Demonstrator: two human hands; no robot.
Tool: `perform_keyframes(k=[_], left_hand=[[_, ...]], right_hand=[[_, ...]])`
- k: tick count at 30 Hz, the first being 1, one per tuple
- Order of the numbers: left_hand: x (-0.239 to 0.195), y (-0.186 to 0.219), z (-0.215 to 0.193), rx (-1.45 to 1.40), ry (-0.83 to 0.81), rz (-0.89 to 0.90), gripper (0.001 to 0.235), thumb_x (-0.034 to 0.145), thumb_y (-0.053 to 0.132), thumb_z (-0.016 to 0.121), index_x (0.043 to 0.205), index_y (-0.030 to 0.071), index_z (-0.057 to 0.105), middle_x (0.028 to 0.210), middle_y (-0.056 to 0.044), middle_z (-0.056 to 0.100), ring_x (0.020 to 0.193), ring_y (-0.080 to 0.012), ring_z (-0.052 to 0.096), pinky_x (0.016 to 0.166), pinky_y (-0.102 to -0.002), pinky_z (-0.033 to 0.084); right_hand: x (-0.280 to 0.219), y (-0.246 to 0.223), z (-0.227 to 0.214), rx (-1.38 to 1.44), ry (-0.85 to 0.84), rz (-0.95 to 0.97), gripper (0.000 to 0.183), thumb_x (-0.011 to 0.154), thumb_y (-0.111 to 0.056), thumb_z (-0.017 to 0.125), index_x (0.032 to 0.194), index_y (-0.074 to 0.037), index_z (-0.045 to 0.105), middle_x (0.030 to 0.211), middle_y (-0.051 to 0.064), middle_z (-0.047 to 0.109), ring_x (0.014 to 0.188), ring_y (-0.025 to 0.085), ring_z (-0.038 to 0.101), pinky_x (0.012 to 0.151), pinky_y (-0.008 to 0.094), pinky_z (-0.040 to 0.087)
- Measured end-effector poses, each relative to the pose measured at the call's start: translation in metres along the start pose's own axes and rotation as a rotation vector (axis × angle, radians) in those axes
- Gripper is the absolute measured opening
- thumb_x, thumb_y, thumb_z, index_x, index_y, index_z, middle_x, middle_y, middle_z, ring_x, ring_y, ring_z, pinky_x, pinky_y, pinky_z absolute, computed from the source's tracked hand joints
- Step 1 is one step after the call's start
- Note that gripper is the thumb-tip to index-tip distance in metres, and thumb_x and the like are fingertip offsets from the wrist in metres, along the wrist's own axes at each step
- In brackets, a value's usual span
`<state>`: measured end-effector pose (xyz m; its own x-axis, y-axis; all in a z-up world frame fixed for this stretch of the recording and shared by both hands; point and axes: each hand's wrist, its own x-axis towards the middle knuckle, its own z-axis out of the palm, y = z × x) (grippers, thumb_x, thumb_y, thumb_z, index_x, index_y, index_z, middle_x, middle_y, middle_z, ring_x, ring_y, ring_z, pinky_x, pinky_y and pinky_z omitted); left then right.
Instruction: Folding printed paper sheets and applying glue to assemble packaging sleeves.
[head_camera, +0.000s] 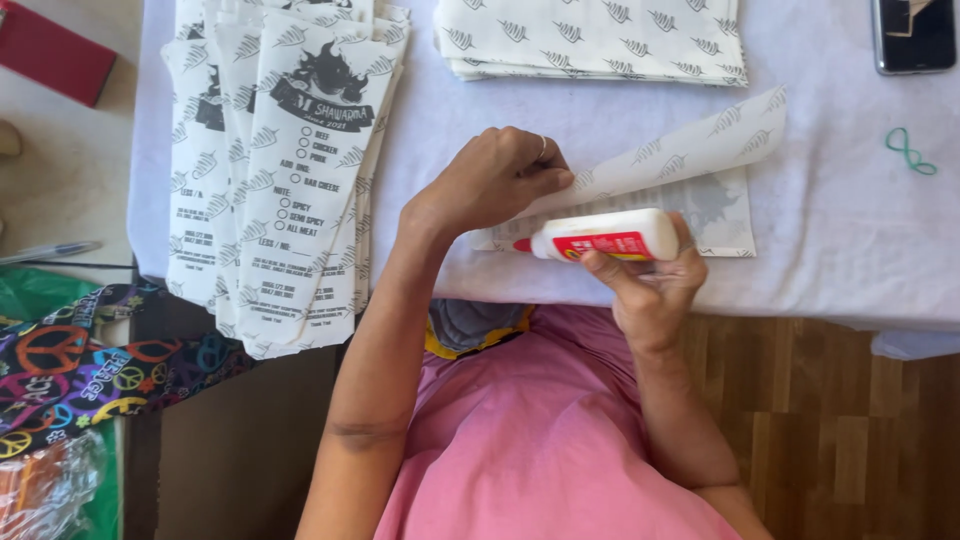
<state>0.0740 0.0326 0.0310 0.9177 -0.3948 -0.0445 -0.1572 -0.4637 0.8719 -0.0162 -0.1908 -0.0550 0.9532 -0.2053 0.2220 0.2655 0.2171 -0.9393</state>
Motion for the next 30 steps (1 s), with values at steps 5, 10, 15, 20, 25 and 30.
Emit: perform_keyframes(k=[5, 10, 15, 20, 25, 30], left_hand=[[0.002, -0.006, -0.001, 0.027, -0.038, 0.016, 0.02, 0.092, 0.028, 0.069, 0.092, 0.011, 0.079, 0.071, -0.012, 0.074, 0.072, -0.0392, 0.073, 0.073, -0.049, 0.055], [-0.02, 0.002, 0.008, 0.074, -0.073, 0.071, 0.034, 0.099, 0.036, 0.06, 0.097, 0.007, 0.076, 0.077, -0.021, 0.075, 0.079, -0.0506, 0.072, 0.077, -0.059, 0.055], [-0.056, -0.003, 0.037, 0.45, 0.059, 0.399, 0.039, 0.099, 0.029, 0.069, 0.136, 0.018, 0.068, 0.14, -0.012, 0.067, 0.132, -0.0298, 0.062, 0.085, -0.043, 0.061], [-0.064, -0.005, 0.044, 0.507, 0.083, 0.507, 0.037, 0.101, 0.034, 0.067, 0.134, 0.017, 0.071, 0.143, -0.026, 0.059, 0.135, -0.0434, 0.056, 0.111, -0.047, 0.049], [-0.065, 0.0, 0.046, 0.529, 0.073, 0.515, 0.039, 0.101, 0.036, 0.066, 0.132, 0.013, 0.072, 0.145, -0.028, 0.054, 0.135, -0.0476, 0.054, 0.117, -0.052, 0.044], [-0.068, -0.001, 0.049, 0.54, 0.053, 0.49, 0.042, 0.104, 0.038, 0.06, 0.137, 0.013, 0.068, 0.15, -0.028, 0.05, 0.142, -0.0463, 0.047, 0.121, -0.052, 0.039]], right_hand=[[-0.008, -0.002, 0.041, -0.011, -0.088, 0.025, 0.056, 0.063, 0.013, 0.093, 0.108, -0.002, 0.064, 0.091, 0.013, 0.072, 0.098, 0.017, 0.069, 0.093, 0.042, 0.06], [0.011, -0.038, -0.006, 0.005, 0.0, 0.035, 0.053, 0.073, 0.006, 0.088, 0.117, -0.01, 0.064, 0.102, 0.005, 0.071, 0.1, 0.016, 0.071, 0.093, 0.039, 0.063], [0.058, -0.088, -0.136, -0.284, 0.254, -0.132, 0.041, 0.106, -0.005, 0.08, 0.13, -0.01, 0.048, 0.118, 0.012, 0.06, 0.101, 0.018, 0.06, 0.096, 0.033, 0.057], [0.077, -0.101, -0.201, -1.0, 0.15, -0.146, 0.044, 0.109, 0.006, 0.078, 0.15, 0.003, 0.063, 0.105, 0.022, 0.069, 0.081, 0.022, 0.065, 0.063, 0.038, 0.056], [0.058, -0.125, -0.126, -1.554, 0.013, -0.627, 0.044, 0.097, 0.012, 0.089, 0.135, 0.026, 0.072, 0.122, 0.03, 0.055, 0.111, 0.046, 0.054, 0.095, 0.056, 0.047], [0.009, -0.089, -0.037, -1.244, -0.636, -0.468, 0.065, 0.103, -0.043, 0.062, 0.152, -0.003, 0.049, 0.161, 0.02, 0.043, 0.155, 0.042, 0.032, 0.131, 0.062, 0.015]])
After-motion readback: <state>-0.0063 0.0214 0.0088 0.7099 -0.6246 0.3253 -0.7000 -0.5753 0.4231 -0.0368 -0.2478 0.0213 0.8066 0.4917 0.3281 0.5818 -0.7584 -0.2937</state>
